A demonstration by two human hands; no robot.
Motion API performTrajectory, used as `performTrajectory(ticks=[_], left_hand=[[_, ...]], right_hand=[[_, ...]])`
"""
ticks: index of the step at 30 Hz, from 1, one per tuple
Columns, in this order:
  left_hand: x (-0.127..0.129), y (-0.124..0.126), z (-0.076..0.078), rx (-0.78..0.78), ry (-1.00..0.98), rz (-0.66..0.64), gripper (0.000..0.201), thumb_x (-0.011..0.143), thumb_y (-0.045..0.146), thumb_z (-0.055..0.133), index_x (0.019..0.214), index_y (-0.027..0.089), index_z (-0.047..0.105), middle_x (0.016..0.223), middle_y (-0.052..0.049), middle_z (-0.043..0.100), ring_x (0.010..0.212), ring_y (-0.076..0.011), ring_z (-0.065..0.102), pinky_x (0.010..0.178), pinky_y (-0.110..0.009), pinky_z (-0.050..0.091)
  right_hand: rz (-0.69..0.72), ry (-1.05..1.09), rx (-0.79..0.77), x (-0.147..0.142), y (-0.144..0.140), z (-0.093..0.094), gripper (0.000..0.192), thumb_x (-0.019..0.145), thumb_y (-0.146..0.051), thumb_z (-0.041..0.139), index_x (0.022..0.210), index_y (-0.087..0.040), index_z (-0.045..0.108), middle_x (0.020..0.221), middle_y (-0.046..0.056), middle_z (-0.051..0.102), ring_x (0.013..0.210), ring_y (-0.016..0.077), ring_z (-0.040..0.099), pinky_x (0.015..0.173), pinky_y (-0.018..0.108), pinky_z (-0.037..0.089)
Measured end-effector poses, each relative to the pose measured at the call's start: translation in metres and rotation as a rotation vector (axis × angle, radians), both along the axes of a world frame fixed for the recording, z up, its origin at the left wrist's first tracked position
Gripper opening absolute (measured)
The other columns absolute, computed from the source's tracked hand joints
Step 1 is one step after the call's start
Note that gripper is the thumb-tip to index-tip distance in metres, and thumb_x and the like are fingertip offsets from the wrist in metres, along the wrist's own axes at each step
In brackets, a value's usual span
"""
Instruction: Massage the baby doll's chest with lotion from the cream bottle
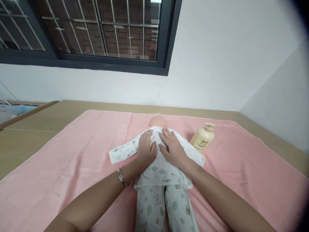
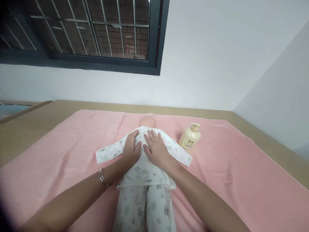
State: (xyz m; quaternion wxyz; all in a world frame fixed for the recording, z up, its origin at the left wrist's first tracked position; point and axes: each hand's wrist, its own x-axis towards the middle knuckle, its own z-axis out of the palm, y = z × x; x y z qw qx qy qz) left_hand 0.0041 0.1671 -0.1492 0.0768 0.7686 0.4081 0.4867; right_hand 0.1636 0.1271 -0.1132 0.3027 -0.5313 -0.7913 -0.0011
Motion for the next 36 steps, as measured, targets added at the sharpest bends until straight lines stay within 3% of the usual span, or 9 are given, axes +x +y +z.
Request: performTrajectory(ticks=[3,9,16,36], left_hand=[[0.0,0.0,0.0,-0.043,-0.005,-0.008,0.041,0.085,0.022,0.042,0.125,0.014,0.046,0.122,-0.014,0.056,0.117,-0.0268,0.051,0.101,-0.047,0.04],[0.0,0.001,-0.001,-0.027,0.013,-0.02,0.037,0.084,0.021,0.042,0.12,0.015,0.05,0.12,-0.013,0.058,0.116,-0.0261,0.052,0.102,-0.046,0.039],[0.0,0.003,-0.002,0.003,0.035,-0.031,0.03,0.085,0.017,0.042,0.112,0.016,0.055,0.12,-0.012,0.06,0.117,-0.0241,0.051,0.104,-0.045,0.037],[-0.002,0.004,0.0,-0.013,0.045,-0.039,0.03,0.084,0.016,0.043,0.111,0.018,0.057,0.119,-0.01,0.06,0.116,-0.0234,0.052,0.103,-0.045,0.04]], right_hand=[[0.052,-0.052,-0.092,0.001,0.001,-0.002,0.047,0.094,-0.033,0.039,0.138,-0.017,0.044,0.149,0.012,0.034,0.141,0.0263,0.023,0.113,0.055,0.02],[0.04,-0.029,0.043,0.003,0.003,-0.002,0.049,0.094,-0.03,0.038,0.14,-0.012,0.04,0.151,0.014,0.027,0.142,0.0234,0.019,0.114,0.05,0.02],[0.115,-0.059,-0.006,-0.002,0.007,-0.016,0.045,0.096,-0.028,0.035,0.139,-0.017,0.043,0.148,0.01,0.034,0.14,0.0231,0.024,0.114,0.051,0.021],[0.114,-0.158,0.009,-0.002,0.007,-0.011,0.047,0.096,-0.027,0.033,0.14,-0.014,0.041,0.149,0.012,0.034,0.141,0.0234,0.023,0.114,0.049,0.021]])
